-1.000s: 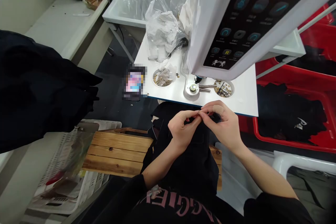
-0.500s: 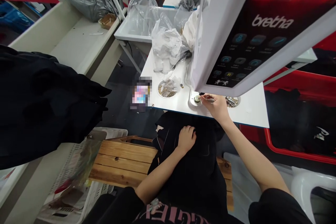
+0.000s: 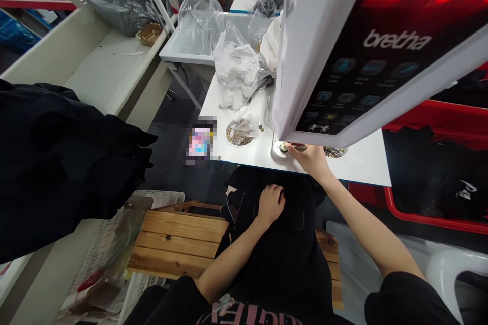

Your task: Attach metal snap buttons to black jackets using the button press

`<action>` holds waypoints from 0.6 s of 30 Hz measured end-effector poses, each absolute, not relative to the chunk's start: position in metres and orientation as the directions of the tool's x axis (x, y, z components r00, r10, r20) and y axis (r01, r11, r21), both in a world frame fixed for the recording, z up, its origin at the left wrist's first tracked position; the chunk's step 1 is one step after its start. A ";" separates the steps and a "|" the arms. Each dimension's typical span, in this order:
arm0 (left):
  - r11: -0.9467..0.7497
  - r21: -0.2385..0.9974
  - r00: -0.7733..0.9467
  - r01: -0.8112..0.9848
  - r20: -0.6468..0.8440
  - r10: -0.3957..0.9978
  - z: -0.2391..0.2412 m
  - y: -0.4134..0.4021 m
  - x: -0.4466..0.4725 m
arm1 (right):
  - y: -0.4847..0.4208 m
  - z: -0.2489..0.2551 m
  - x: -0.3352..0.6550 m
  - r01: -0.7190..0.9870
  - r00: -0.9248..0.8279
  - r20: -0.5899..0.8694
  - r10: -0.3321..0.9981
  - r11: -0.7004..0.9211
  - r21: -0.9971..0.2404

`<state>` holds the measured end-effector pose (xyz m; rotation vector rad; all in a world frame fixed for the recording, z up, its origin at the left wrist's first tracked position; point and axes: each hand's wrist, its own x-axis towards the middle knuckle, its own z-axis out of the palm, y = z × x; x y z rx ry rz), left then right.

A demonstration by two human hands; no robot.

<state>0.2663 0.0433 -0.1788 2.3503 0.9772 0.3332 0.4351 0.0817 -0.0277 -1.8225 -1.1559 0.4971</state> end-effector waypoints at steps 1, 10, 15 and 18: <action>-0.573 0.587 0.701 0.572 0.012 0.713 -0.179 0.043 0.266 | 0.082 -0.027 0.435 0.510 0.482 0.120 0.868 -0.166 -0.844; -0.580 0.583 0.701 0.568 0.027 0.713 -0.178 0.044 0.266 | 0.081 -0.027 0.432 0.477 0.498 0.056 0.865 -0.220 -0.851; -0.586 0.581 0.701 0.566 0.036 0.712 -0.180 0.043 0.266 | 0.082 -0.023 0.429 0.475 0.521 0.048 0.852 -0.243 -0.846; -0.588 0.580 0.702 0.564 0.038 0.711 -0.181 0.043 0.266 | 0.081 -0.023 0.429 0.484 0.520 0.057 0.852 -0.239 -0.842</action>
